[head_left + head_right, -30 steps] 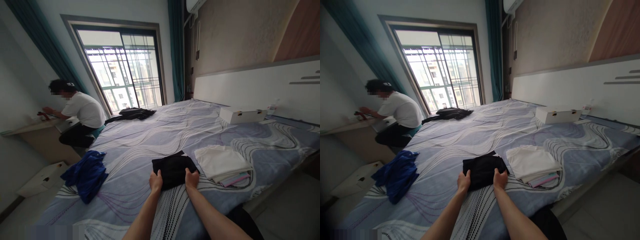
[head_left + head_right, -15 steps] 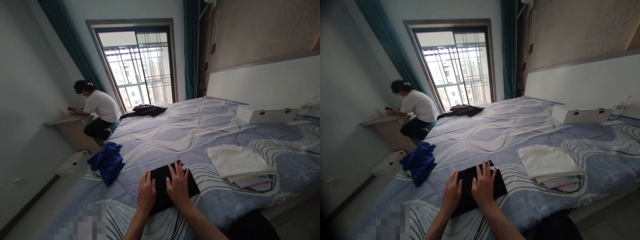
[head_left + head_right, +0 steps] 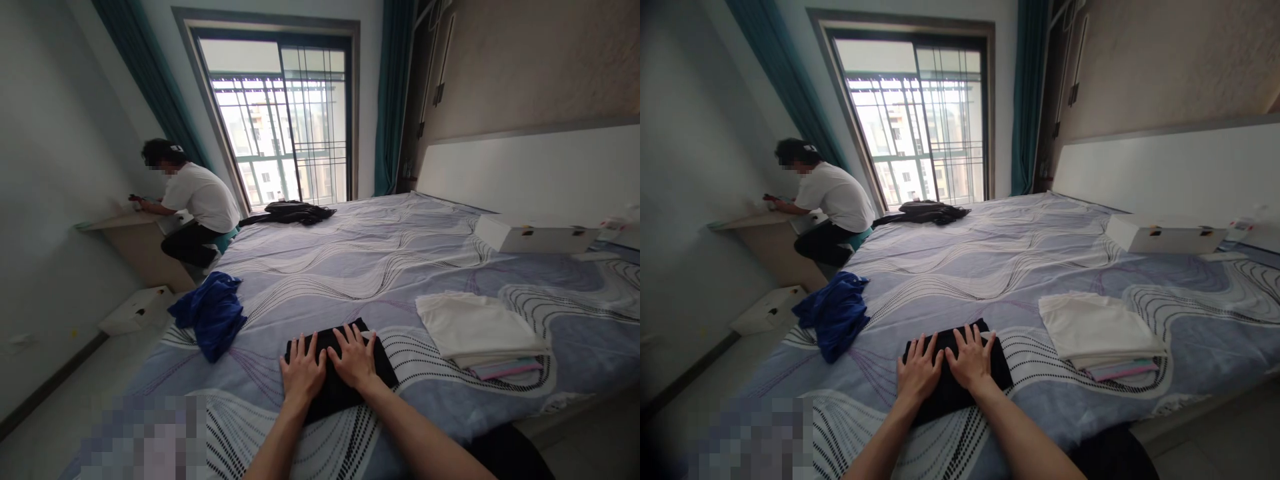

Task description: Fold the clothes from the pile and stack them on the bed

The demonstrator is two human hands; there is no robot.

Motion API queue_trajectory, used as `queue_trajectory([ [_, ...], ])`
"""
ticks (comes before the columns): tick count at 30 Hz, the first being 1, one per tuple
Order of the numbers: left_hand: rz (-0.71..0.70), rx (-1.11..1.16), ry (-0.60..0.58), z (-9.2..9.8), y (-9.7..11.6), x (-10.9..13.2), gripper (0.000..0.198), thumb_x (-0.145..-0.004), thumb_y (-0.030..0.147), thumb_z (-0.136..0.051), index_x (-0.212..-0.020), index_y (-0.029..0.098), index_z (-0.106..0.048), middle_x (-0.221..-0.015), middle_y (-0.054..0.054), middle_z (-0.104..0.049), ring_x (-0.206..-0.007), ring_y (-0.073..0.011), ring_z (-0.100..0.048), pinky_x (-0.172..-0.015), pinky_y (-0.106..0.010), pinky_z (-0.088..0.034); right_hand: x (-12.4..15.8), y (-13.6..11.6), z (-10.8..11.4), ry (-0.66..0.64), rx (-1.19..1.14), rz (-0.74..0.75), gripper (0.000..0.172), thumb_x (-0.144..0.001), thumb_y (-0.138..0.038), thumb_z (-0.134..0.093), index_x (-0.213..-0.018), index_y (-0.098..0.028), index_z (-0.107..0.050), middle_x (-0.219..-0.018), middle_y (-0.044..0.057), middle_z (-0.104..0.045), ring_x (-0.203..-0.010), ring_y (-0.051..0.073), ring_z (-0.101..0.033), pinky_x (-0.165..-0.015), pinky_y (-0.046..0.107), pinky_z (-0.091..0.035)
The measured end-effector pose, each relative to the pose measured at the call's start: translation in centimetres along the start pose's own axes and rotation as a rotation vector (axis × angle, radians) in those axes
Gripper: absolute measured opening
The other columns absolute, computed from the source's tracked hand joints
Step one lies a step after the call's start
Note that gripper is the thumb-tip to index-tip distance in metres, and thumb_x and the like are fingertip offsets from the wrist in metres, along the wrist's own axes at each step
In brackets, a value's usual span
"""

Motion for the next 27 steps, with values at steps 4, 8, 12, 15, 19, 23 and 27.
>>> queue_trajectory([
  [4, 0.155, -0.008, 0.032, 0.6, -0.3, 0.4, 0.059, -0.095, 0.051, -0.036, -0.149, 0.029, -0.044, -0.159, -0.012, -0.039, -0.145, -0.0411, -0.031, -0.111, -0.069, -0.027, -0.3, 2.3, 0.1, 0.015, 0.002, -0.038, 0.059, -0.097, -0.059, -0.037, -0.148, -0.030, -0.046, -0.161, 0.007, -0.033, -0.150, 0.032, -0.020, -0.114, 0.070, 0.000],
  [8, 0.203, -0.032, 0.047, 1.2, 0.7, 0.7, 0.058, -0.094, 0.047, -0.040, -0.147, 0.024, -0.049, -0.158, -0.013, -0.040, -0.144, -0.0479, -0.028, -0.109, -0.076, -0.022, -1.1, 2.0, 0.6, 0.039, 0.057, -0.186, 0.059, -0.097, -0.055, -0.038, -0.148, -0.027, -0.047, -0.162, 0.009, -0.031, -0.148, 0.040, -0.021, -0.113, 0.071, -0.003],
  [12, -0.017, -0.066, 0.065, 0.9, 3.1, 1.4, 0.055, -0.092, 0.029, -0.043, -0.145, 0.021, -0.051, -0.160, -0.012, -0.036, -0.150, -0.0452, -0.015, -0.114, -0.075, -0.010, -1.9, -1.2, 1.0, 0.084, 0.046, -0.091, 0.055, -0.097, -0.044, -0.040, -0.148, -0.025, -0.048, -0.160, 0.011, -0.035, -0.149, 0.040, -0.020, -0.114, 0.068, 0.003],
  [15, -0.173, -0.005, -0.043, -0.1, 4.3, 2.1, 0.061, -0.089, 0.026, -0.046, -0.150, 0.026, -0.043, -0.160, -0.009, -0.034, -0.151, -0.0362, -0.019, -0.120, -0.064, -0.014, -2.1, -2.0, 0.6, -0.012, -0.047, 0.145, 0.050, -0.100, -0.044, -0.034, -0.148, -0.034, -0.046, -0.157, 0.004, -0.042, -0.148, 0.031, -0.026, -0.117, 0.064, 0.002],
  [19, -0.083, -0.014, -0.006, -0.7, 4.5, 2.6, 0.060, -0.092, 0.028, -0.040, -0.152, 0.026, -0.038, -0.162, -0.005, -0.030, -0.151, -0.0351, -0.022, -0.118, -0.067, -0.015, -2.7, 0.5, 0.2, -0.060, -0.047, 0.093, 0.052, -0.100, -0.053, -0.032, -0.144, -0.034, -0.051, -0.157, 0.003, -0.041, -0.147, 0.029, -0.027, -0.117, 0.064, 0.004],
  [23, -0.013, -0.079, 0.067, -0.5, 4.1, 3.2, 0.058, -0.094, 0.038, -0.039, -0.151, 0.031, -0.038, -0.162, -0.006, -0.031, -0.149, -0.0343, -0.026, -0.117, -0.068, -0.014, -3.9, 3.5, 0.3, -0.067, -0.004, -0.016, 0.054, -0.098, -0.053, -0.034, -0.147, -0.033, -0.047, -0.162, 0.003, -0.032, -0.150, 0.029, -0.020, -0.117, 0.064, 0.001],
  [27, 0.093, -0.090, 0.099, -0.3, 1.9, 4.0, 0.055, -0.097, 0.042, -0.034, -0.152, 0.034, -0.037, -0.163, -0.005, -0.031, -0.150, -0.0344, -0.025, -0.112, -0.072, -0.022, -3.8, 6.1, 0.5, -0.010, 0.050, -0.198, 0.067, -0.097, -0.051, -0.032, -0.156, -0.019, -0.031, -0.164, 0.008, -0.025, -0.152, 0.028, -0.015, -0.120, 0.055, -0.003],
])
Point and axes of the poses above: each hand's wrist, its own x-axis away from the middle knuckle, its own z-axis out of the back of the hand, y = z × x, the point moved 1 cm from there along -x, towards the middle knuckle
